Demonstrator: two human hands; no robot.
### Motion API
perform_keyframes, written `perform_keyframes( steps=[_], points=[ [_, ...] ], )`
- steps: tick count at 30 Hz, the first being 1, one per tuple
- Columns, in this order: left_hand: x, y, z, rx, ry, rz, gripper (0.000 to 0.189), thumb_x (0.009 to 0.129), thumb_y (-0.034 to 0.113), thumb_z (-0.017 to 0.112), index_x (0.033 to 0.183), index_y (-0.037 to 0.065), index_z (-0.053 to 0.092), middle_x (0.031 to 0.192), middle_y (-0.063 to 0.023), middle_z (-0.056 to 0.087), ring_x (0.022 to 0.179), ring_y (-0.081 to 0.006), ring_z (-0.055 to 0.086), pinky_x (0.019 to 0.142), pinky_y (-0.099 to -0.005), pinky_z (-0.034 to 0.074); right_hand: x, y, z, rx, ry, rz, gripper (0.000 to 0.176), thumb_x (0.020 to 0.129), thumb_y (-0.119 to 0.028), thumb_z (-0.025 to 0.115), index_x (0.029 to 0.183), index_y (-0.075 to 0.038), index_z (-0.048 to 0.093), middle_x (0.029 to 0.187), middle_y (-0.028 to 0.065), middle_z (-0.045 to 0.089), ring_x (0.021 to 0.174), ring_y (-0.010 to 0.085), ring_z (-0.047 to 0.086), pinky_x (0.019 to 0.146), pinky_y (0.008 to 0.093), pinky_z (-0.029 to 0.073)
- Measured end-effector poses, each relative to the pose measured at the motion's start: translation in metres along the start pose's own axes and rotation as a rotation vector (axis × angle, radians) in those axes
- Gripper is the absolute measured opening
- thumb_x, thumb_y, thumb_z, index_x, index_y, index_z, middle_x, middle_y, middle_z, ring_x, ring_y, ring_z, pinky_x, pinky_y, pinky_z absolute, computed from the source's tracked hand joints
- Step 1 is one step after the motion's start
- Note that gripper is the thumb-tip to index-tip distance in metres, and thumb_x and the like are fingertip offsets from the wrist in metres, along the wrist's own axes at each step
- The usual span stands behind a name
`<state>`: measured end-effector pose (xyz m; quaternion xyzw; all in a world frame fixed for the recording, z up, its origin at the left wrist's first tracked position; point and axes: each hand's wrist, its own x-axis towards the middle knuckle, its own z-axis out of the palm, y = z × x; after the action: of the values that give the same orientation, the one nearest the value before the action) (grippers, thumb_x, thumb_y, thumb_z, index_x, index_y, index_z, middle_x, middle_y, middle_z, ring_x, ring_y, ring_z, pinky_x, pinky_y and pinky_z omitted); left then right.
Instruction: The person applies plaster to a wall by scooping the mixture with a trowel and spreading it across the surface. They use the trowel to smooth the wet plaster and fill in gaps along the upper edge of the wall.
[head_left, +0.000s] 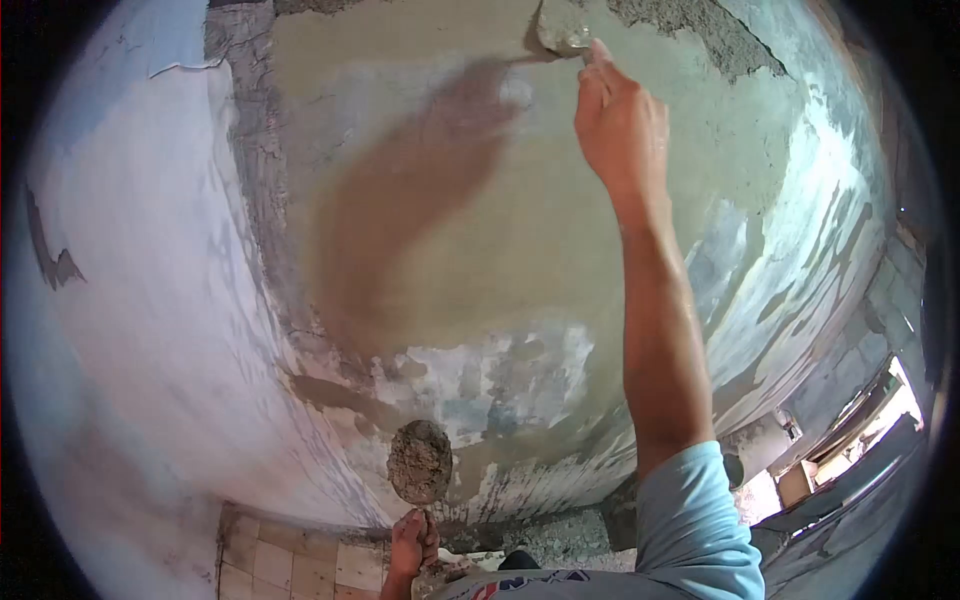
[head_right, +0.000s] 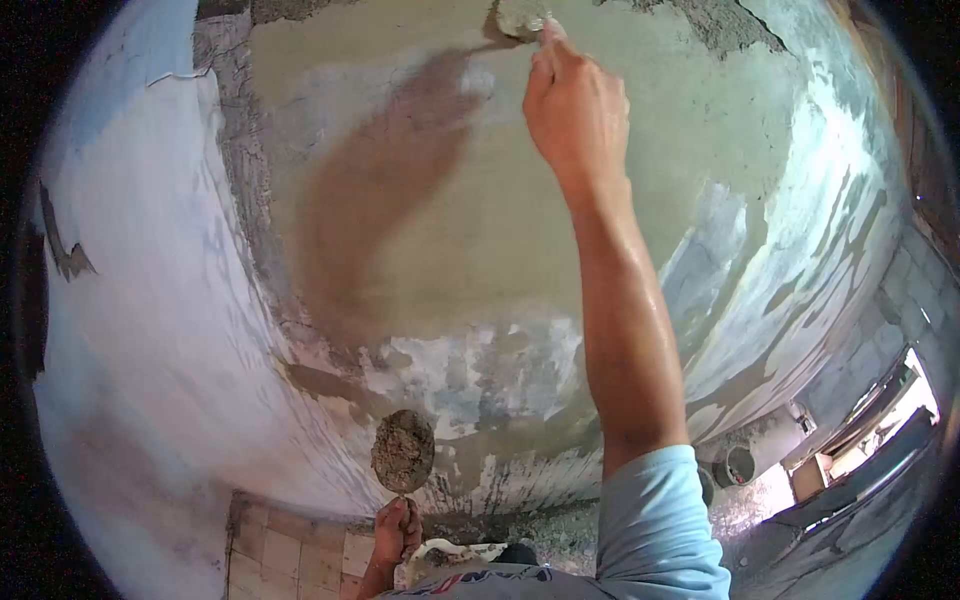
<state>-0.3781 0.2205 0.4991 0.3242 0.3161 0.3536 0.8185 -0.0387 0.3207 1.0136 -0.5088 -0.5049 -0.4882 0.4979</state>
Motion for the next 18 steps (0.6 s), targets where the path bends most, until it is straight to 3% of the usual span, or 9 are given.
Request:
perform_keyframes(
  steps=[5,8,12,13,16,17,18],
  points=[
    [0.003,0.003,-0.001,-0.009,-0.002,0.003,0.031,0.107,0.036,0.049,0.097,0.007,0.055,0.064,-0.0047,0.047,0.04,-0.0134,0.038,0.034,-0.0305,0.028,-0.017,-0.063,0.028,0.038,-0.135,0.009,0.033,0.101,-0.021,0.051,0.129,-0.009,0.066,0.094,0.0216,0.07,0.082,0.0456,0.07,0.074,0.0537,0.058],
    [0.007,-0.004,-0.002,-0.049,0.018,0.007,0.037,0.106,0.042,0.057,0.096,0.007,0.059,0.064,-0.0023,0.046,0.039,-0.012,0.036,0.034,-0.0328,0.029,-0.038,-0.094,0.037,0.071,-0.267,0.006,0.035,0.101,-0.019,0.051,0.133,-0.011,0.061,0.099,0.0217,0.069,0.083,0.0481,0.07,0.074,0.0551,0.059],
    [0.005,0.0,0.007,0.038,-0.012,0.071,0.034,0.108,0.038,0.048,0.092,0.009,0.056,0.062,-0.0019,0.044,0.041,-0.012,0.037,0.035,-0.0293,0.03,-0.064,-0.107,0.024,0.184,-0.476,-0.018,0.039,0.1,-0.019,0.052,0.137,-0.013,0.06,0.101,0.0215,0.068,0.088,0.0472,0.07,0.076,0.0546,0.058],
    [0.007,-0.003,0.004,0.042,-0.013,0.079,0.033,0.108,0.038,0.048,0.092,0.009,0.056,0.061,-0.0012,0.044,0.041,-0.0115,0.037,0.035,-0.029,0.03,-0.08,-0.102,0.025,0.285,-0.404,-0.076,0.033,0.099,-0.018,0.06,0.129,-0.009,0.068,0.087,0.0217,0.069,0.073,0.0461,0.063,0.067,0.0515,0.055],
    [0.001,-0.009,0.001,0.079,0.022,0.111,0.033,0.107,0.039,0.049,0.092,0.011,0.057,0.061,0.0007,0.045,0.041,-0.0096,0.039,0.036,-0.0277,0.031,-0.137,-0.076,0.021,0.599,-0.566,-0.1,0.039,0.099,-0.016,0.063,0.137,-0.008,0.064,0.086,0.0207,0.068,0.067,0.0397,0.061,0.066,0.0483,0.053],
    [0.002,-0.012,0.002,0.093,0.097,0.107,0.033,0.108,0.04,0.049,0.093,0.011,0.057,0.062,0.0008,0.045,0.041,-0.0093,0.038,0.036,-0.0273,0.03,-0.164,-0.066,0.017,0.692,-0.598,-0.026,0.046,0.096,-0.011,0.069,0.141,-0.005,0.061,0.082,0.0123,0.069,0.06,0.0239,0.059,0.059,0.039,0.051],
    [0.001,-0.005,0.009,0.108,0.175,0.099,0.033,0.108,0.04,0.048,0.095,0.01,0.057,0.062,0.0009,0.045,0.041,-0.009,0.037,0.036,-0.0269,0.03,-0.185,-0.059,-0.004,0.822,-0.79,0.314,0.047,0.094,-0.008,0.07,0.139,-0.001,0.061,0.079,0.0076,0.068,0.062,0.0188,0.06,0.059,0.0352,0.05]
  ],
)
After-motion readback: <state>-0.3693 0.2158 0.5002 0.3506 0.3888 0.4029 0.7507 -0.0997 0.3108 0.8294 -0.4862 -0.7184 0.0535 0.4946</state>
